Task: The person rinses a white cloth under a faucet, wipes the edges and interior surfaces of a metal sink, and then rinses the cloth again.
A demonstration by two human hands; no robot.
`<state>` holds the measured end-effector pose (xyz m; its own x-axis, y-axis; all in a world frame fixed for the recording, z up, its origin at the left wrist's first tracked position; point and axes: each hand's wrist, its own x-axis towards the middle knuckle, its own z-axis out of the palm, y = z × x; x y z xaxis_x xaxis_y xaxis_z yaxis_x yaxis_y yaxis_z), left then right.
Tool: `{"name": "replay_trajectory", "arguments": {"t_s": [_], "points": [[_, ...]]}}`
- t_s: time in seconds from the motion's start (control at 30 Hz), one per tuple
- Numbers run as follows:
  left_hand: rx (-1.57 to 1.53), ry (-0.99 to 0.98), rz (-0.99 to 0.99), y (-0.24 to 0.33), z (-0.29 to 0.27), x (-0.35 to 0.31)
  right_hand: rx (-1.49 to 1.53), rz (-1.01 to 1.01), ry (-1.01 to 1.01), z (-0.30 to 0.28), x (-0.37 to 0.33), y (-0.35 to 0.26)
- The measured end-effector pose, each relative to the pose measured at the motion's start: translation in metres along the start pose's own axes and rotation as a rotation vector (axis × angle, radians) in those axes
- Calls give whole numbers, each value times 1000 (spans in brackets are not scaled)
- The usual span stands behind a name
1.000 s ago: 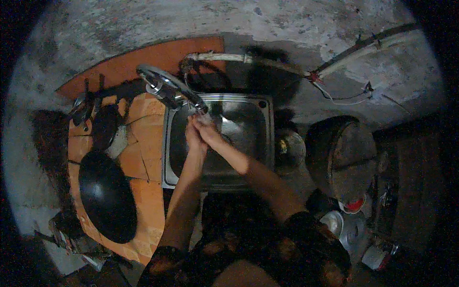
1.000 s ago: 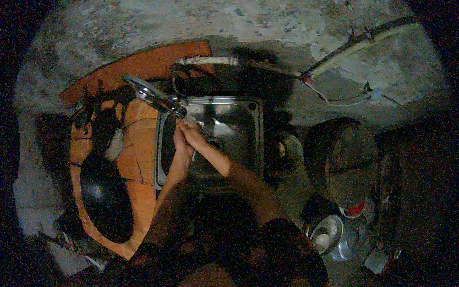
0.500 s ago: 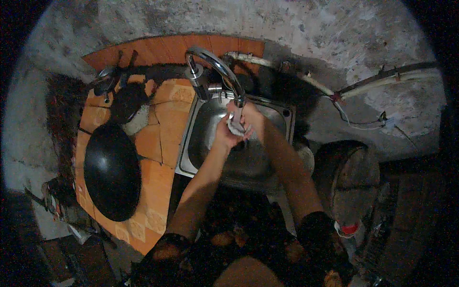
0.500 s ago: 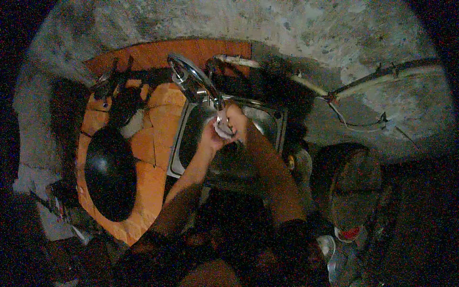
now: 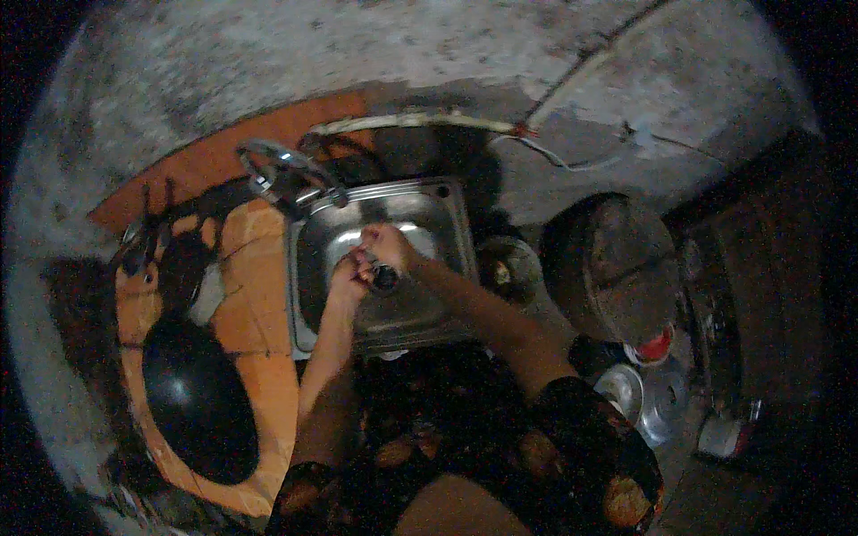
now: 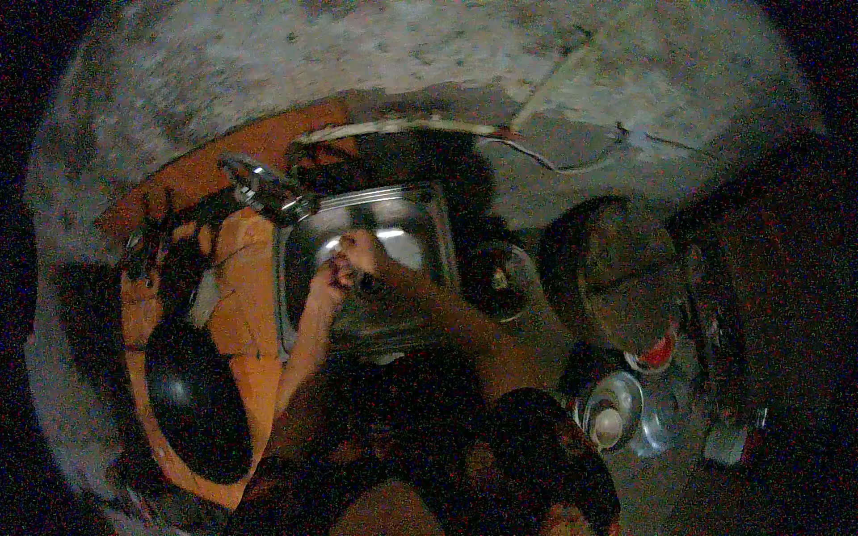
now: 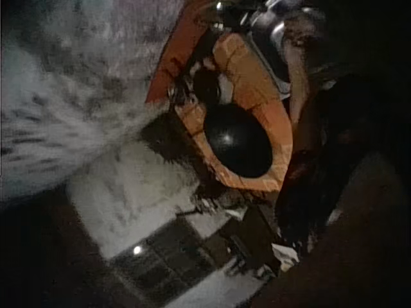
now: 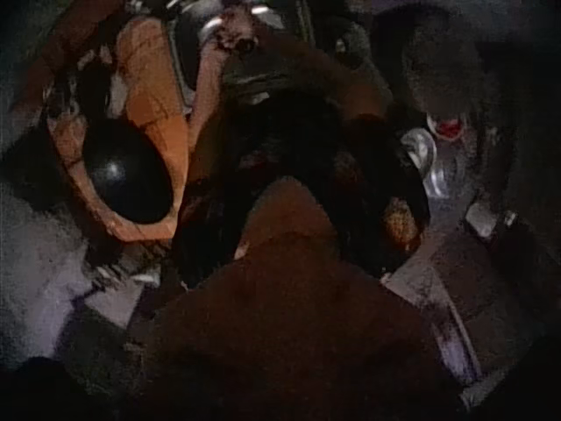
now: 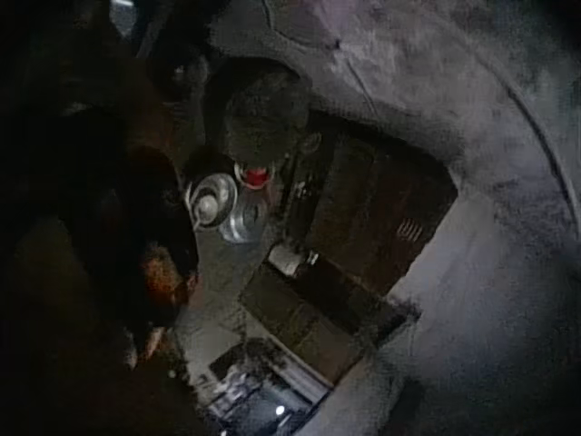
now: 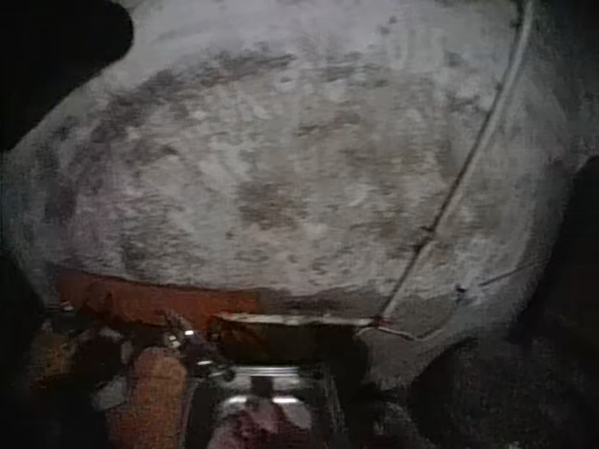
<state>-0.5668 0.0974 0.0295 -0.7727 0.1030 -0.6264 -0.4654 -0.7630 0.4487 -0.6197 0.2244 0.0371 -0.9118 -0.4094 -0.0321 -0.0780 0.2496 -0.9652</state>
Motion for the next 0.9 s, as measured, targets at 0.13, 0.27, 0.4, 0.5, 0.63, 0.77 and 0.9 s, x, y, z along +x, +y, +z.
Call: {"name": "replay_trajectory", "arguments": {"t_s": [0.13,0.27,0.4,0.5,0.63,0.77,0.9], "points": [[92,-62,30,-9,-10,10,537,-10,-178,15,-42,22],[198,33,248,-31,10,2,-249,-278,129,11,-68,-2],[4,79,218,-40,13,12,-221,-352,244,14,-80,-15],[115,41,259,-49,21,1,-167,-318,214,1,-89,-25],[150,115,270,-58,-8,29,-536,-216,69,-5,-84,-16],[472,-219,245,-37,-12,11,-388,-44,2,-5,-85,-20],[712,-195,343,-33,39,-29,-129,28,19,-17,-65,34]]}}
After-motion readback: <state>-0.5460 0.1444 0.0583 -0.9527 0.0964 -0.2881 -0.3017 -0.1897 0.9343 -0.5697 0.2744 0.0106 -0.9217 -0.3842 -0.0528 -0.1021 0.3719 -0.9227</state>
